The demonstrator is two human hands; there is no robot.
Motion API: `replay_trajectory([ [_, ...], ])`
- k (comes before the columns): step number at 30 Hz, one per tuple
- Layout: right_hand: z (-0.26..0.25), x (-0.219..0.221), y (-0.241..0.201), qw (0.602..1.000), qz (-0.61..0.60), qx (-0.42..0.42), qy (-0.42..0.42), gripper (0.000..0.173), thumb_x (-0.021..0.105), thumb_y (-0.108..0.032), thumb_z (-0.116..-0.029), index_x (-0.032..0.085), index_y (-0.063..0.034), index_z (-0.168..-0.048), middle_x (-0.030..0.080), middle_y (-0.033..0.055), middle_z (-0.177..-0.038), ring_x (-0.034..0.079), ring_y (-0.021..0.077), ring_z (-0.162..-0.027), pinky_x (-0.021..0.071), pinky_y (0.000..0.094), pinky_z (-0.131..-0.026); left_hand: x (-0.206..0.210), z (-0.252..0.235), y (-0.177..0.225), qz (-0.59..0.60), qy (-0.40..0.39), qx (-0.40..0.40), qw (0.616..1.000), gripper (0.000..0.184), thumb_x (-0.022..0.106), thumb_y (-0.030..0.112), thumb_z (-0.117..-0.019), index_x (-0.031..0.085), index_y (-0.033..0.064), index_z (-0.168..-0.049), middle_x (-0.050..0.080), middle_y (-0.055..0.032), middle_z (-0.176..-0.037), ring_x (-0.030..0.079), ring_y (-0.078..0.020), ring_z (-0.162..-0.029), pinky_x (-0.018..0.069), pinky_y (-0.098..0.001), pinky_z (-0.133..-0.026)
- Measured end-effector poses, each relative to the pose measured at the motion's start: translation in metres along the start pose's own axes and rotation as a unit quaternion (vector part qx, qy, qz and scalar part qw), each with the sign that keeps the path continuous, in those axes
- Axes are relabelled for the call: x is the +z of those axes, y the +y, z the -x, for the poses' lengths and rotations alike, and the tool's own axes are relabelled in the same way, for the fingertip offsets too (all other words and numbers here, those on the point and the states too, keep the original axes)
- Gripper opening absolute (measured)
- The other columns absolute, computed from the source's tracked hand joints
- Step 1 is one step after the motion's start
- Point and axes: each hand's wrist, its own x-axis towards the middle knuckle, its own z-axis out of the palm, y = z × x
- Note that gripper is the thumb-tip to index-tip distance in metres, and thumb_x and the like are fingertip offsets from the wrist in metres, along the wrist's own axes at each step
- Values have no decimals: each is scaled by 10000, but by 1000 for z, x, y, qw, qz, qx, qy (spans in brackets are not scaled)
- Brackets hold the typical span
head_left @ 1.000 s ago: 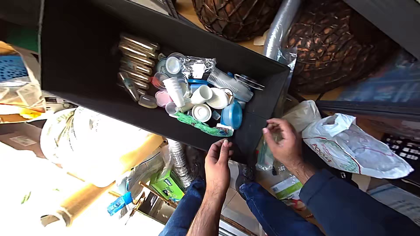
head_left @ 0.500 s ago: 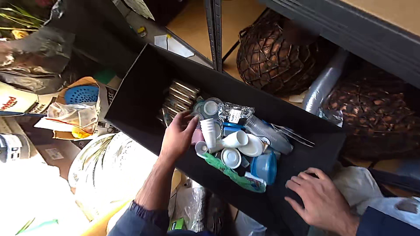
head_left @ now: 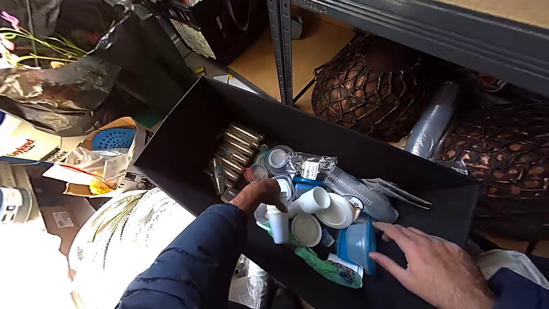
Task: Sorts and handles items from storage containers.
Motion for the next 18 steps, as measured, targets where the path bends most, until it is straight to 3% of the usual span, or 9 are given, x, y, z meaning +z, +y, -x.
replay_trajectory([
  [4, 2, -2, 0, 999, 17, 6, -42, 779, 500, -851, -819, 733, -207, -1191, 769, 29, -942, 743, 287, -843, 574, 559, -676, 15, 36, 24, 197, -51, 49, 978, 672, 685, 627, -901, 684, 11, -1170, 732, -172, -964, 722, -290, -808, 587, -521, -820],
  [6, 0, -8, -2, 998, 9, -2, -55, 955, 468, -957, -732, 703, -202, -1267, 769, 48, -989, 739, 298, -864, 571, 566, -687, 23, 54, 45, 259, -70, 90, 959, 706, 589, 650, -953, 657, -12, -1189, 723, -194, -1028, 729, -319, -878, 584, -545, -849],
  [8, 0, -17, -4, 997, -8, -21, -72, 1155, 477, -1018, -640, 586, -199, -1447, 759, 80, -1082, 732, 325, -891, 565, 585, -692, 29, 67, 65, 285, -112, 156, 939, 689, 520, 610, -1007, 611, -16, -1280, 697, -227, -1137, 709, -366, -990, 560, -587, -893],
  [10, 0, -22, -4, 994, -5, -45, -102, 1219, 498, -1015, -631, 467, -218, -1553, 741, 115, -1156, 726, 359, -914, 559, 589, -681, 19, 70, 72, 259, -135, 182, 939, 657, 471, 554, -1049, 575, -14, -1363, 664, -261, -1223, 672, -416, -1079, 520, -628, -933],
  [12, 3, -24, 1, 985, 17, -63, -159, 1144, 540, -959, -690, 435, -238, -1572, 726, 136, -1180, 715, 390, -960, 556, 599, -708, -8, 50, 53, 176, -61, 145, 972, 568, 436, 464, -1088, 611, -10, -1347, 654, -273, -1237, 638, -437, -1131, 475, -650, -970],
  [14, 9, -27, 3, 971, 32, -67, -227, 1061, 611, -878, -741, 440, -235, -1568, 713, 152, -1216, 694, 411, -1038, 537, 619, -788, -35, 8, 6, 51, 87, 55, 993, 493, 507, 438, -1058, 631, 49, -1333, 672, -250, -1225, 642, -438, -1155, 475, -680, -968],
  [15, 10, -27, 4, 968, 37, -72, -236, 1023, 619, -853, -764, 457, -229, -1558, 717, 150, -1213, 694, 407, -1043, 532, 619, -806, -45, -11, -22, 24, 145, -8, 989, 512, 567, 437, -1014, 590, 86, -1386, 660, -240, -1267, 633, -442, -1183, 478, -700, -958],
  [17, 13, -24, 6, 975, 30, -79, -207, 966, 587, -851, -792, 502, -229, -1526, 736, 131, -1165, 713, 378, -994, 543, 596, -778, -52, -42, -71, -3, 162, -110, 981, 687, 703, 417, -902, 482, 117, -1479, 601, -231, -1360, 600, -446, -1225, 462, -721, -953],
  [18, 14, -22, 8, 980, 22, -77, -184, 943, 565, -858, -802, 518, -237, -1510, 743, 117, -1143, 720, 362, -967, 549, 587, -758, -46, -58, -91, -5, 145, -137, 980, 781, 777, 439, -843, 478, 113, -1487, 616, -248, -1326, 603, -458, -1208, 454, -734, -949],
])
